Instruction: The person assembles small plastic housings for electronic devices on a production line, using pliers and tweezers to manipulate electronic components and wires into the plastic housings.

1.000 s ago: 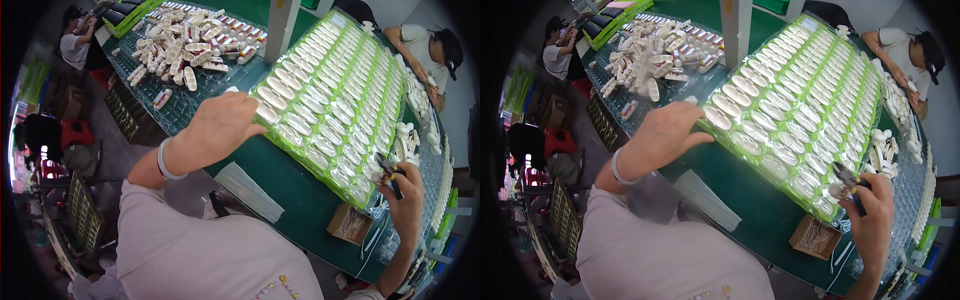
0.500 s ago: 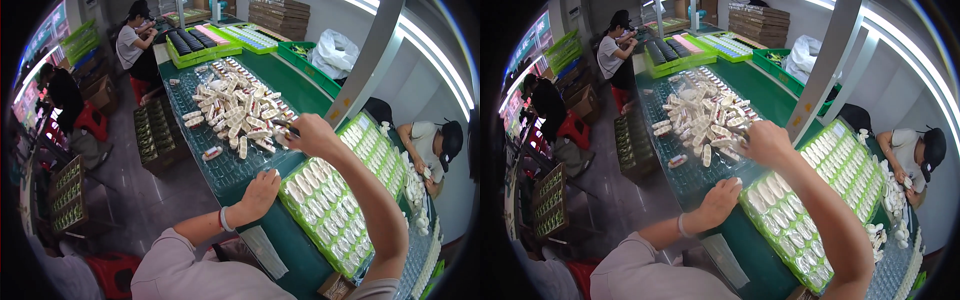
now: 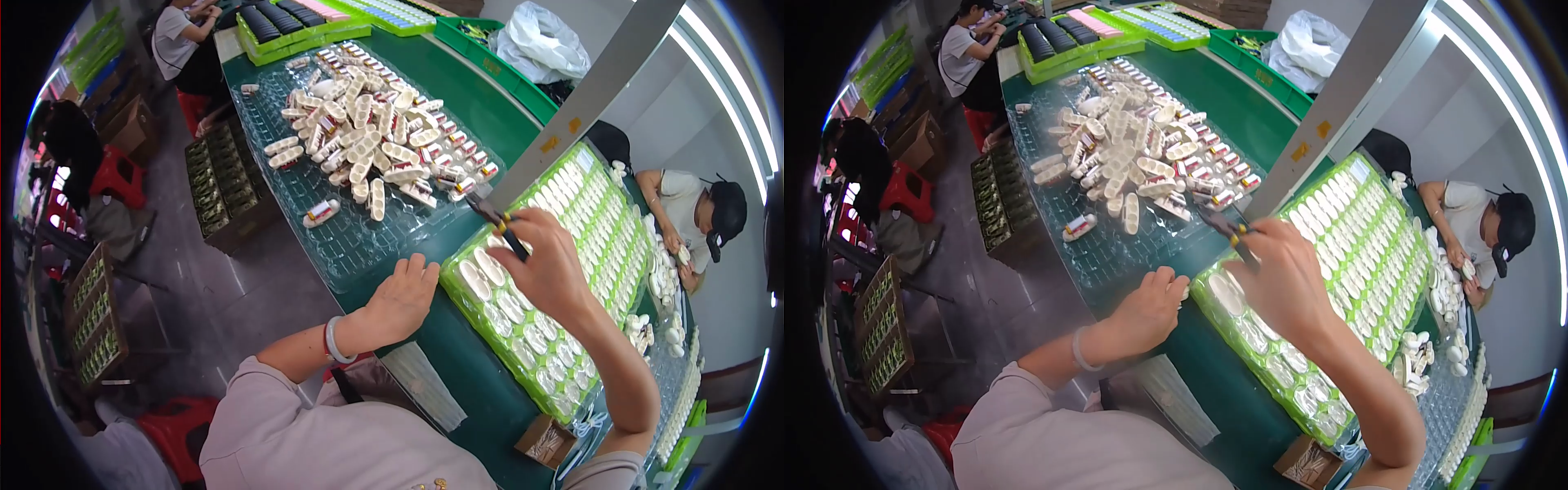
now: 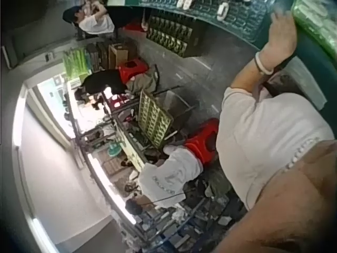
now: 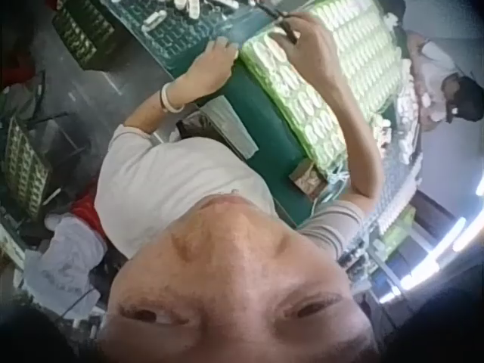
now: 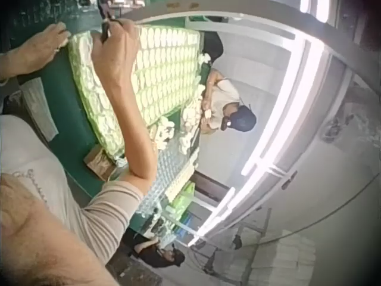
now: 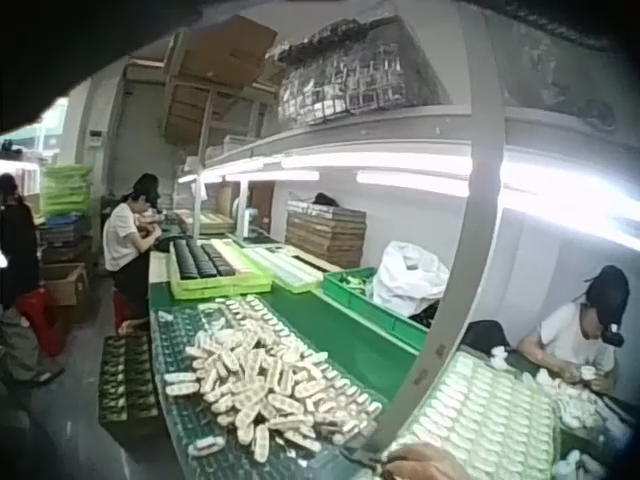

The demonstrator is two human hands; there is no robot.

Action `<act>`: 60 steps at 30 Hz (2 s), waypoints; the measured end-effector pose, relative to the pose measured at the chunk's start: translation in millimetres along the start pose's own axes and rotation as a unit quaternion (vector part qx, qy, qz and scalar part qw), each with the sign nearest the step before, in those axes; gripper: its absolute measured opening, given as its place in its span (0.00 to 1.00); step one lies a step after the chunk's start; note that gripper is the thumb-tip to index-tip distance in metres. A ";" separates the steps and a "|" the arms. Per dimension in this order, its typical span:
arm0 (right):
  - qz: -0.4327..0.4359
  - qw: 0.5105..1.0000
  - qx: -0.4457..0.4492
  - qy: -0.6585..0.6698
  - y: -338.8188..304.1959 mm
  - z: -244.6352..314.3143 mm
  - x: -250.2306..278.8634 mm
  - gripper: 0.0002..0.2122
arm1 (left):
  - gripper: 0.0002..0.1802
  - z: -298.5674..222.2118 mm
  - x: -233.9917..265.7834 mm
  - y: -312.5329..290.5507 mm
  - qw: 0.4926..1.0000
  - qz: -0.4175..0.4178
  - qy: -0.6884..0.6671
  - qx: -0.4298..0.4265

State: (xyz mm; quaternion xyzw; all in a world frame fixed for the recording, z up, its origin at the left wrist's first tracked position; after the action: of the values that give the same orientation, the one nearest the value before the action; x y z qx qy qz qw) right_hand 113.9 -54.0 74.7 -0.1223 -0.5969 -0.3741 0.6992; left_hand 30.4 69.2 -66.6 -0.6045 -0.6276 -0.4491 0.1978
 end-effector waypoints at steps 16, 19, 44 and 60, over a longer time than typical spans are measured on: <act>-0.010 0.974 -0.217 -0.057 -222.2 1.4 47.7 0.18 | 0.30 -115.9 -23.6 41.9 0.638 0.346 -0.678 0.115; -0.071 0.972 -0.196 -0.109 -244.3 5.0 43.9 0.17 | 0.31 -147.2 -43.2 45.4 0.621 0.375 -0.685 0.073; -0.223 0.942 -0.248 -0.036 -273.9 -8.0 6.5 0.24 | 0.33 -152.0 -81.9 30.6 0.720 0.290 -0.613 -0.146; -0.216 0.943 -0.247 -0.046 -272.1 -1.9 -0.8 0.23 | 0.27 -158.1 -76.6 31.5 0.773 0.217 -0.541 -0.250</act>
State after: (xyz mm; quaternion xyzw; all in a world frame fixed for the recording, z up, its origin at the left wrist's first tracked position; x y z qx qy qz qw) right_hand -66.7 -242.6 -1.5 -0.1765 -0.5293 -0.6460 0.5209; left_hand 27.9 -106.4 -35.0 -0.8958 -0.3491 -0.1345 -0.2401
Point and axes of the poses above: each hand's wrist, its own y-axis towards the middle knuckle, its own x-axis out of the back of the hand, z = x × y, the point moved 4 cm from there along y, towards the middle knuckle, and after that the axes turned 9 degrees about -y, right-handed, at the moved point
